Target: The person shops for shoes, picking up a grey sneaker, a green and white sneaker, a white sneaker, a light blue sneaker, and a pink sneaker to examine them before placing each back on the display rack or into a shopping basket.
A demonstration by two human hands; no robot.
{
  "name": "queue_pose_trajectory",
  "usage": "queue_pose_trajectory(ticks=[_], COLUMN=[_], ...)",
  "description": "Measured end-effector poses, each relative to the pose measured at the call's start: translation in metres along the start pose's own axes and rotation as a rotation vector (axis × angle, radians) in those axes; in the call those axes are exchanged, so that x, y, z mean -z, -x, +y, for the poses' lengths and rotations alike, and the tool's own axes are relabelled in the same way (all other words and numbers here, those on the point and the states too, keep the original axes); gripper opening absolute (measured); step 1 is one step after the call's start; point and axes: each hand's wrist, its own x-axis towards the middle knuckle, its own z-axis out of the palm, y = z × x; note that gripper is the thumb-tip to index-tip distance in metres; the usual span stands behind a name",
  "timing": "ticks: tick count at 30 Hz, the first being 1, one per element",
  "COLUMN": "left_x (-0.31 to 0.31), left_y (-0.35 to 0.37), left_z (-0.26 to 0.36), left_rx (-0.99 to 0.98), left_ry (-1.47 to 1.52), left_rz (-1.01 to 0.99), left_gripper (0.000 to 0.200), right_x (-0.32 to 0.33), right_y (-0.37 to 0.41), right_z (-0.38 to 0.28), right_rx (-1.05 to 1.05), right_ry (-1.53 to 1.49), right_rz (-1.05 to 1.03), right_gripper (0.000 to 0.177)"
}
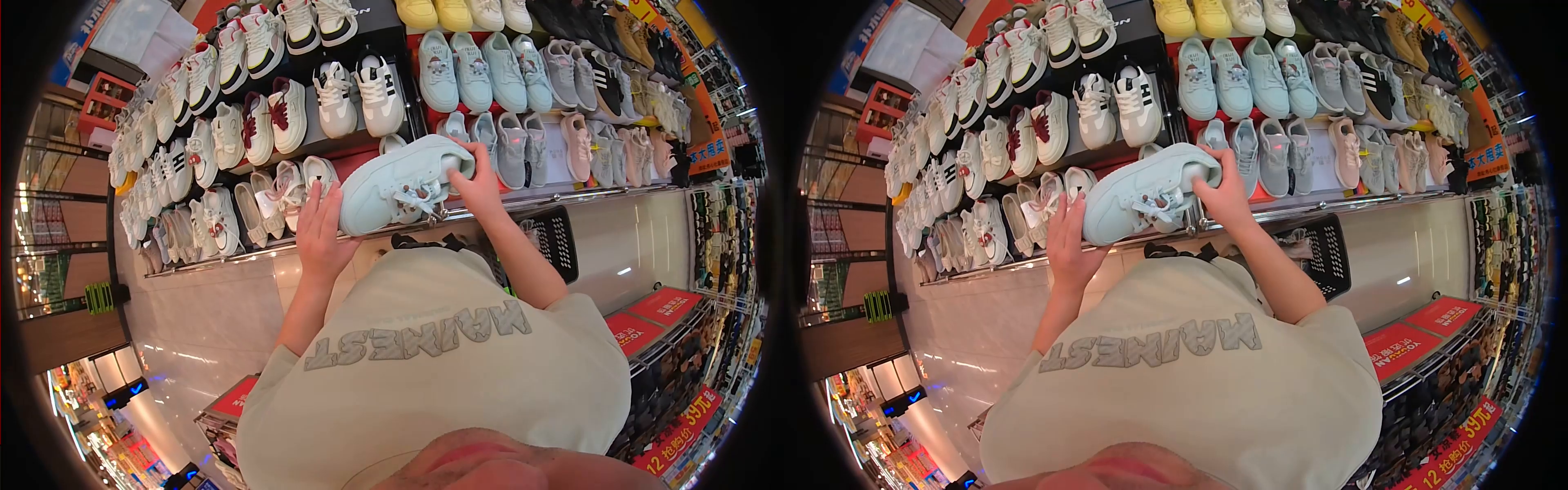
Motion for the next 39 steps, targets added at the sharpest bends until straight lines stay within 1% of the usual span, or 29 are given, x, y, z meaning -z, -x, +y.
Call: queue_pose_trajectory(ticks=[4,6,10,13,16,18,19,21,22,24,25,28,30,34,36,39], left_x=[0.007,0.009,0.012,0.012,0.013,0.018,0.02,0.024,0.027,0.032,0.034,0.037,0.038,0.045,0.046,0.047], left_y=[-0.006,-0.01,-0.011,-0.009,-0.009,-0.013,-0.016,-0.022,-0.027,-0.035,-0.037,-0.041,-0.044,-0.05,-0.053,-0.059], left_z=[0.006,0.012,0.016,0.015,0.007,0.003,-0.001,-0.007,-0.006,-0.004,-0.005,-0.007,-0.009,-0.01,-0.011,-0.013], left_rx=[-0.009,-0.025,-0.02,0.003,0.027,0.084,0.086,0.084,0.088,0.096,0.097,0.121,0.104,0.141,0.193,0.16], left_ry=[-0.004,0.01,0.005,-0.03,0.005,0.077,0.074,0.106,0.105,0.101,0.103,0.103,0.111,0.094,0.161,0.153], left_rz=[-0.006,0.01,0.013,0.013,0.002,-0.07,-0.071,-0.087,-0.089,-0.142,-0.146,-0.216,-0.228,-0.333,-0.38,-0.427], left_gripper=[0.095,0.094,0.093,0.094,0.099,0.101,0.101,0.099,0.099,0.1,0.1,0.102,0.103,0.1,0.095,0.094], right_x=[-0.001,-0.001,-0.003,-0.002,0.005,0.013,0.018,0.029,0.031,0.033,0.035,0.038,0.038,0.036,0.036,0.036], right_y=[-0.005,-0.008,-0.009,-0.007,-0.008,-0.009,-0.009,-0.009,-0.007,-0.003,-0.002,0.001,0.004,0.01,0.015,0.02], right_z=[0.001,0.004,-0.003,-0.004,0.006,0.005,0.003,-0.004,-0.006,-0.008,-0.006,-0.002,-0.002,0.017,0.019,0.012], right_rx=[0.024,0.083,0.08,0.065,0.041,-0.024,-0.026,-0.101,-0.104,-0.197,-0.2,-0.252,-0.212,-0.249,-0.241,-0.301], right_ry=[0.012,0.026,-0.003,0.055,0.115,-0.086,-0.088,-0.149,-0.15,-0.151,-0.152,-0.087,0.049,0.066,0.102,0.113], right_rz=[0.008,0.031,0.04,0.032,-0.004,-0.138,-0.141,-0.285,-0.288,-0.313,-0.312,-0.31,-0.347,-0.397,-0.39,-0.416], right_gripper=[0.044,0.048,0.049,0.05,0.049,0.048,0.048,0.041,0.041,0.034,0.034,0.037,0.039,0.041,0.044,0.048])
